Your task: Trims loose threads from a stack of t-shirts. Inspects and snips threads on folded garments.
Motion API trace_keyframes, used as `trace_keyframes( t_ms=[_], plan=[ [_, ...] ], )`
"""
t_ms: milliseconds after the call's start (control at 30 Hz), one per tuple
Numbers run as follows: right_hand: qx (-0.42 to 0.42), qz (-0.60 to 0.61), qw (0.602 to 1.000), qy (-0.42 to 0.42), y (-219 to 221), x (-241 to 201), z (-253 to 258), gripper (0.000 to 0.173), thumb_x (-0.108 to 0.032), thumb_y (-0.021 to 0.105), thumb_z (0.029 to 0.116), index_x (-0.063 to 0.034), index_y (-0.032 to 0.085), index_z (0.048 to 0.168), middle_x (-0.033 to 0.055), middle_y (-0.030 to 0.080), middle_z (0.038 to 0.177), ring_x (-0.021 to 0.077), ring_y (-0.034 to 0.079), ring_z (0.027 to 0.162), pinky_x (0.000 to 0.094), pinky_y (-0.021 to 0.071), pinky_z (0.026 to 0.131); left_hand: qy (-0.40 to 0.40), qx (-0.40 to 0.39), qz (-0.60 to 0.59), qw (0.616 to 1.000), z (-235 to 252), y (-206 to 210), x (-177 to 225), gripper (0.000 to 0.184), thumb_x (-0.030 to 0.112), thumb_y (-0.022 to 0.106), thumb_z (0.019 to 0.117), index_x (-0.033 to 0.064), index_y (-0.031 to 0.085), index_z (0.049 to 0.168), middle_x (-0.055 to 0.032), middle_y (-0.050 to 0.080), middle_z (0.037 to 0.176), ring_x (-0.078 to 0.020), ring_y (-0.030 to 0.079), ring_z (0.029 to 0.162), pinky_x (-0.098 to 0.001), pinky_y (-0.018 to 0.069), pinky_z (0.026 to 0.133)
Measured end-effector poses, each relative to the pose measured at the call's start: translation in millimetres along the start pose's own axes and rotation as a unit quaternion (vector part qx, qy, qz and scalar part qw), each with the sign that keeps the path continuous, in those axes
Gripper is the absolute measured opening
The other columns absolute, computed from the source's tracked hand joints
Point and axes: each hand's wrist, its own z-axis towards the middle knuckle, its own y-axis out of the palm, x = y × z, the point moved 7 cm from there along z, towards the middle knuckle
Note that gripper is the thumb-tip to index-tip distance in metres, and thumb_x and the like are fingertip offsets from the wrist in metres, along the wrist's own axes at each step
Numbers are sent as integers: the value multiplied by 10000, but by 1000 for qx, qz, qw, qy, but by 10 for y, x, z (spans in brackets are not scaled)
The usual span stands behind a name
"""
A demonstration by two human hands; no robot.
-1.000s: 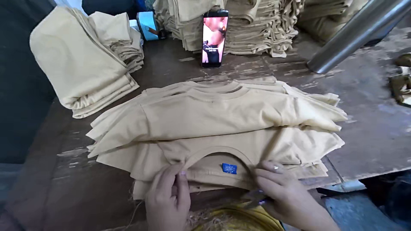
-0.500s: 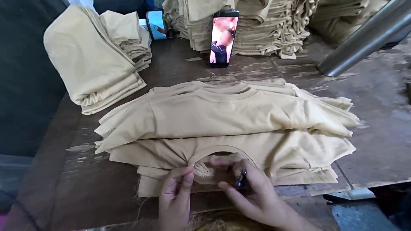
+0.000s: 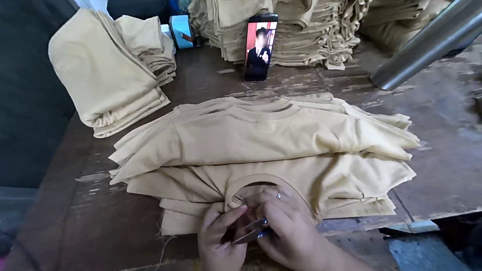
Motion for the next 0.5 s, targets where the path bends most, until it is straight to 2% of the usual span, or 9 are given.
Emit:
trace_keyframes(
  t_ms=[133, 267, 367, 433, 500],
  plan=[
    [-41, 28, 999, -3, -52, -76, -72, 57, -172, 582, 936, -119, 574, 957, 32, 662, 856, 162, 604, 784, 320, 445, 713, 5, 7, 10, 1000, -2, 2, -6, 137, 103, 756, 898, 175, 766, 1014, 76, 671, 1027, 34, 643, 950, -130, 560, 839],
    [-96, 77, 992, 37, -90, 35, -168, 114, -205, 588, 939, -92, 599, 922, 39, 606, 810, 157, 587, 768, 305, 498, 740, -22, -17, -55, 998, 0, -34, -54, 131, 179, 720, 951, 252, 749, 1055, 126, 669, 1079, 38, 651, 958, -131, 567, 817],
    [-90, 3, 993, 80, -89, 237, -247, 350, -417, 567, 1023, -96, 596, 889, 12, 550, 693, 129, 547, 632, 290, 481, 607, -41, -54, -138, 988, 12, -75, -74, 146, 250, 706, 967, 279, 756, 1102, 141, 669, 1192, 29, 635, 1051, -135, 543, 871],
    [-89, -41, 992, 76, -53, 277, -269, 402, -465, 530, 1028, -114, 582, 838, -2, 522, 633, 126, 524, 565, 289, 446, 533, -46, -74, -171, 981, -7, -85, -84, 169, 252, 715, 960, 291, 759, 1118, 131, 661, 1264, -3, 614, 1152, -182, 526, 959],
    [-92, -73, 991, 64, -7, 249, -257, 406, -469, 518, 1027, -124, 596, 828, -2, 547, 627, 142, 550, 559, 306, 453, 522, -50, -86, -181, 978, -31, -83, -78, 180, 243, 716, 959, 301, 757, 1124, 136, 645, 1301, -8, 595, 1194, -194, 511, 999]
  ],
)
